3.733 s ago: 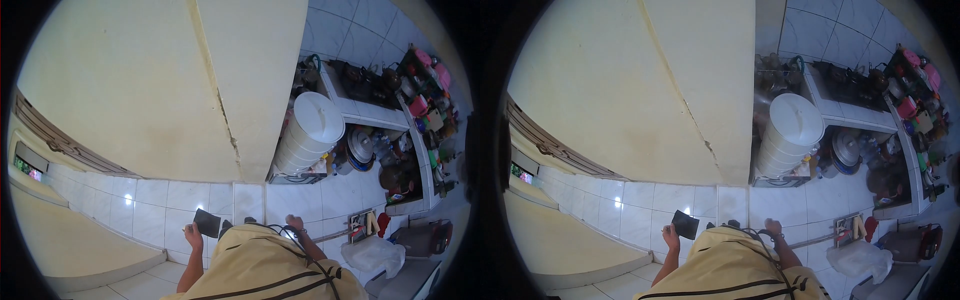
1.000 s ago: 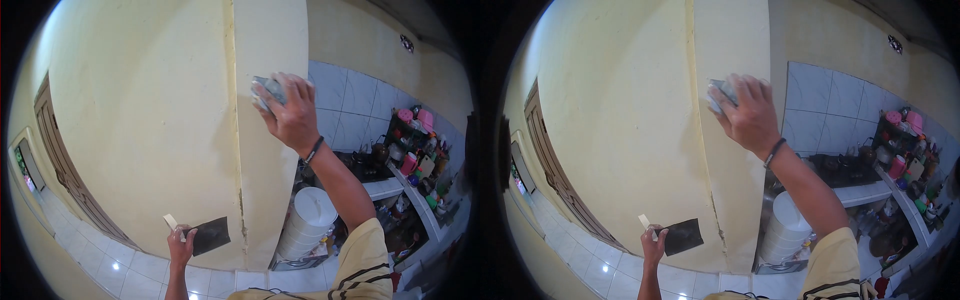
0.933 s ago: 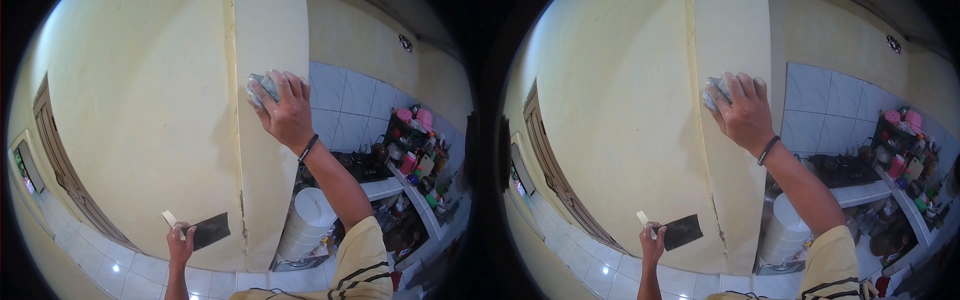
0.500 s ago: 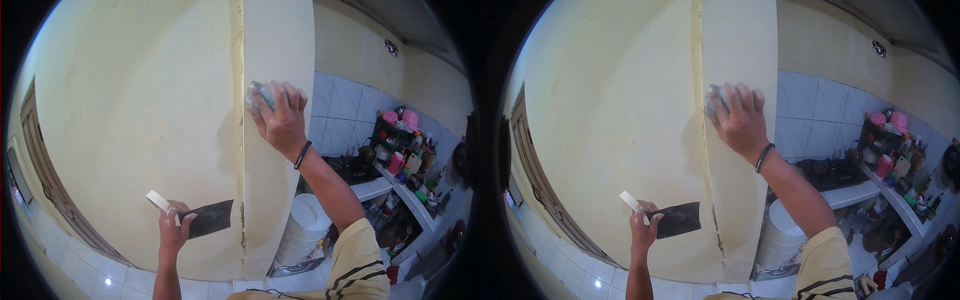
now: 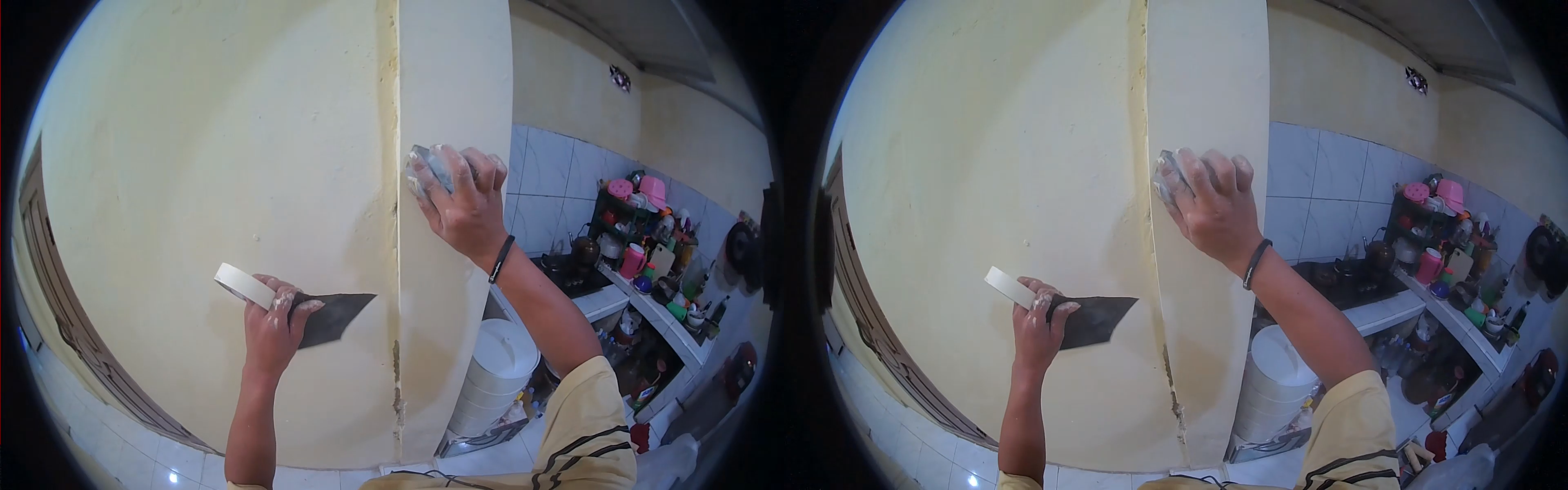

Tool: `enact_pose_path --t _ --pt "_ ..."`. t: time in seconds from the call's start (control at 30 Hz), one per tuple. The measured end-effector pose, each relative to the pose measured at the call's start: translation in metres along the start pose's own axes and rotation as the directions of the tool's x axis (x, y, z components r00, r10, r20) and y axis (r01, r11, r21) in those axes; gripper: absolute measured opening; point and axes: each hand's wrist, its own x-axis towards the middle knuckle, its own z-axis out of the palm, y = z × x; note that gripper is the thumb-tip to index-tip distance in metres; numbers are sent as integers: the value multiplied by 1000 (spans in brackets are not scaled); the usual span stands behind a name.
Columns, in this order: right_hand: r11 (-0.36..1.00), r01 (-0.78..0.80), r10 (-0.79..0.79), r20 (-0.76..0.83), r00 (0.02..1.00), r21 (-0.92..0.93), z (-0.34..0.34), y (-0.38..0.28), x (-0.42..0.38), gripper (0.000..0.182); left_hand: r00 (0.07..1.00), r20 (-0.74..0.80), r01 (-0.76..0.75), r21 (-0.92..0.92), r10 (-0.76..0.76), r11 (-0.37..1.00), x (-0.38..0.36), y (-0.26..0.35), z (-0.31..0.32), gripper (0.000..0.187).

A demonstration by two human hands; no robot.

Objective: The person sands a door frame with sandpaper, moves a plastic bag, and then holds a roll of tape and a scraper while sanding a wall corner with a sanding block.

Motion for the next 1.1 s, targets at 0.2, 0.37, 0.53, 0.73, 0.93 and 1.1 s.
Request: enact_pose_path --t 0.2,0.37,0.53,0.73,0.93,1.1 --pt "995 -98 98 2 995 35 -4 -3 0 32 975 -28 -216 153 223 964 35 -13 7 31" --pt "991 -130 131 -36 991 43 3 -7 10 31 961 19 -272 234 276 933 75 -23 12 36" --pt "973 -219 222 -44 974 70 4 -24 2 29 907 8 -402 312 421 861 99 -35 19 40" --pt "952 -292 298 -76 951 89 6 -31 7 26 838 -13 -507 356 546 785 117 -46 22 42" --pt "938 -335 343 -102 934 88 8 -31 8 25 784 -57 -569 332 618 753 123 -60 26 42" --pt "955 -284 293 -132 947 84 10 -24 13 25 750 -137 -585 319 647 745 129 -59 27 41"
